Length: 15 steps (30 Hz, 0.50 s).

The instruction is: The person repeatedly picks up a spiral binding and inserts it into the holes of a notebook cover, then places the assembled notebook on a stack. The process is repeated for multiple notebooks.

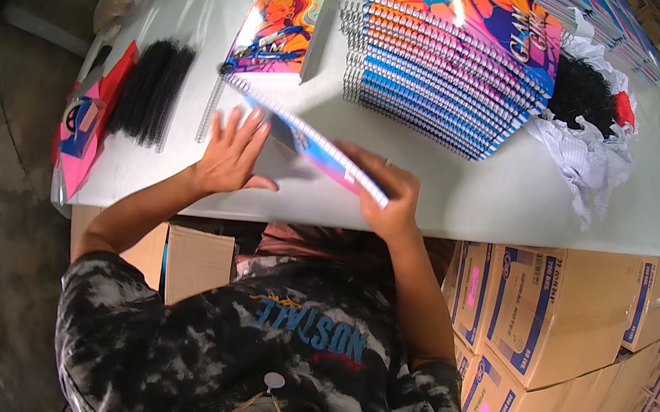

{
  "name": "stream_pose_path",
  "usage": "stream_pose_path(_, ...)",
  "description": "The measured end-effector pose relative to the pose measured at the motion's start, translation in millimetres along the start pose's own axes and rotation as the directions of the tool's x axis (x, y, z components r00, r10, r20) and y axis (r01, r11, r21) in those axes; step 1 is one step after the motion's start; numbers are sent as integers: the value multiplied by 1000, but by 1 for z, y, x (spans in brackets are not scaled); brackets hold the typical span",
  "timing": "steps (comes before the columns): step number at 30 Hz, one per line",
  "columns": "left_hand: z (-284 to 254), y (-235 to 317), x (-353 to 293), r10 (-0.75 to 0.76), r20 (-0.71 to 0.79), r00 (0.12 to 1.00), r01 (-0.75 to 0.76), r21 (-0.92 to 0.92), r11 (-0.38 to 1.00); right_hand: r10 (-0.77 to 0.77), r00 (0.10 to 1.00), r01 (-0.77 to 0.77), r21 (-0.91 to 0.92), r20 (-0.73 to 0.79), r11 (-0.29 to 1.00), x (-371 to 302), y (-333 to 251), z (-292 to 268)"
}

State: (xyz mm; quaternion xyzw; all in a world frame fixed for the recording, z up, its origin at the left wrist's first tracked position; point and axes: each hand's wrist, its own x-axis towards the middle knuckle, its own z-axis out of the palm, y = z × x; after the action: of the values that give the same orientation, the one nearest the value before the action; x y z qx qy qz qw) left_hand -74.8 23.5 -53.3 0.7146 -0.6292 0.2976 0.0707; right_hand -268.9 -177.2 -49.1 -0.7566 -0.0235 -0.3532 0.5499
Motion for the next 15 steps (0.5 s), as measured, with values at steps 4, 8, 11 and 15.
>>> stream_pose_path(4, -19, -3, 20, -81, -320, 944, 75, -31, 997, -138, 988, 141, -45, 72, 989, -5, -6, 7)
stream_pose_path(8, 27, 16, -31, -151, -208, 966, 110, -194, 975, -276, 960, 281, -100, 56, 955, -2, -2, 10)
stream_pose_path(11, 17, -32, -8, 85, -407, 910, -104, -26, 994, -334, 939, 342, -125, 77, 931, 1, 2, 7)
stream_pose_path(15, 13, -18, 21, -334, -422, 843, 196, -338, 920, -267, 958, 276, -79, 107, 958, -4, -6, 14)
